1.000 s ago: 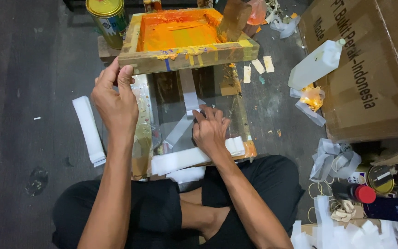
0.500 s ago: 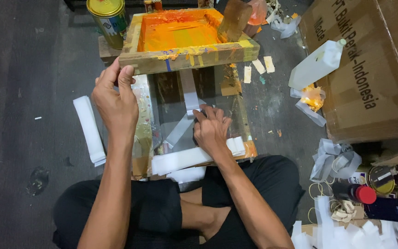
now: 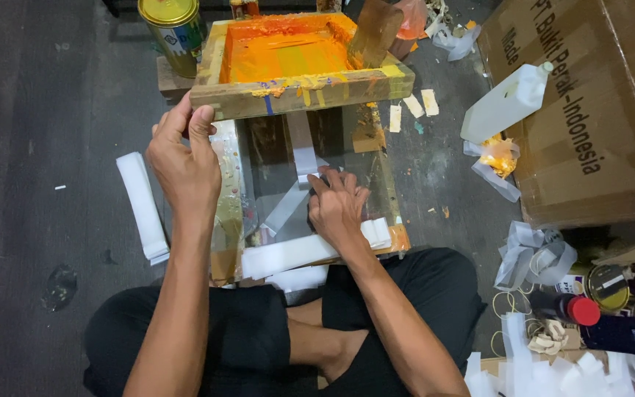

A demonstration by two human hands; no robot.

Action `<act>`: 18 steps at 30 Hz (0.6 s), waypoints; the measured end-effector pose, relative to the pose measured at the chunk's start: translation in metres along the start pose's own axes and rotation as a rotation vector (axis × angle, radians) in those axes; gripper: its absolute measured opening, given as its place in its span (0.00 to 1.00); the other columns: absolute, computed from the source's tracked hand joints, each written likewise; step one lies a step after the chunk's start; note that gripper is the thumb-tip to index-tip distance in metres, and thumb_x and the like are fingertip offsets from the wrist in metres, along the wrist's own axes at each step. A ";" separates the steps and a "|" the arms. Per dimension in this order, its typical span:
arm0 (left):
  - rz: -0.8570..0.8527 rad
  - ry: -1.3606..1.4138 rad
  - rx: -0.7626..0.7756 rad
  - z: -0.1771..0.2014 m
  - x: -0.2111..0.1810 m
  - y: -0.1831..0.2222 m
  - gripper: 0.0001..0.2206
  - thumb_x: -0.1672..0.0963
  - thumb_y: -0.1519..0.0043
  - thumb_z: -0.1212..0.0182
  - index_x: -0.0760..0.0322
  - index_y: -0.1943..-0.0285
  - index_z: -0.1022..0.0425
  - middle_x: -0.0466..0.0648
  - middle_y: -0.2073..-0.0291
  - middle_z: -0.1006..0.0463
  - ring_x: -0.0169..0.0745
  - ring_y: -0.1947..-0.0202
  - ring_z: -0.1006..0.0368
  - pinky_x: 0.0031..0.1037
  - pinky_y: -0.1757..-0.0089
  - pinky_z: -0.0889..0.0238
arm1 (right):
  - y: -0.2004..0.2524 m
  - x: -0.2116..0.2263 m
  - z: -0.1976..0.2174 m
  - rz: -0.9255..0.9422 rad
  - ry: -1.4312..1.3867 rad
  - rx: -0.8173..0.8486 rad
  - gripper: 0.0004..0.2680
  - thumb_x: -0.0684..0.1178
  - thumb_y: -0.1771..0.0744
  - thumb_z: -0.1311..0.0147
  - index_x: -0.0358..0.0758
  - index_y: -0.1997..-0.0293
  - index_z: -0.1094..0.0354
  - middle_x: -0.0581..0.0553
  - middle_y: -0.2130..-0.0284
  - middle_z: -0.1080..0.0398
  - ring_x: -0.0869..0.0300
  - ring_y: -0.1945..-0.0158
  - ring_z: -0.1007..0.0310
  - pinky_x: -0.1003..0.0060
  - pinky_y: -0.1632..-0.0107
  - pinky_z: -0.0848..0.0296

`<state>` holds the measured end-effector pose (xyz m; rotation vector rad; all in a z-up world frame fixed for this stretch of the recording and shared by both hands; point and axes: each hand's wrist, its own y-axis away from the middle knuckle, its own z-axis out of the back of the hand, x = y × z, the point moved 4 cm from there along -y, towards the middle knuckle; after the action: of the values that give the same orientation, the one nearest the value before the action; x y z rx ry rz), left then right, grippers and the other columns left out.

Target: Manually screen printing labels by applying orange ink with a squeegee and swapping labels on a printing jig.

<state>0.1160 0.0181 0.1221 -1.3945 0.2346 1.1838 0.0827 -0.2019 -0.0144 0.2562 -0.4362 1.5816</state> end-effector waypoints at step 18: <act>0.015 -0.006 -0.001 0.000 -0.003 0.000 0.11 0.58 0.27 0.38 0.70 0.40 0.20 0.51 0.73 0.24 0.47 0.68 0.27 0.34 0.55 0.42 | 0.002 0.001 0.001 -0.015 -0.016 0.018 0.16 0.46 0.35 0.55 0.55 0.43 0.26 0.47 0.43 0.32 0.46 0.38 0.38 0.46 0.48 0.42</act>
<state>0.1144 0.0168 0.1239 -1.3923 0.2404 1.2008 0.0803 -0.2018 -0.0130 0.2855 -0.4311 1.5706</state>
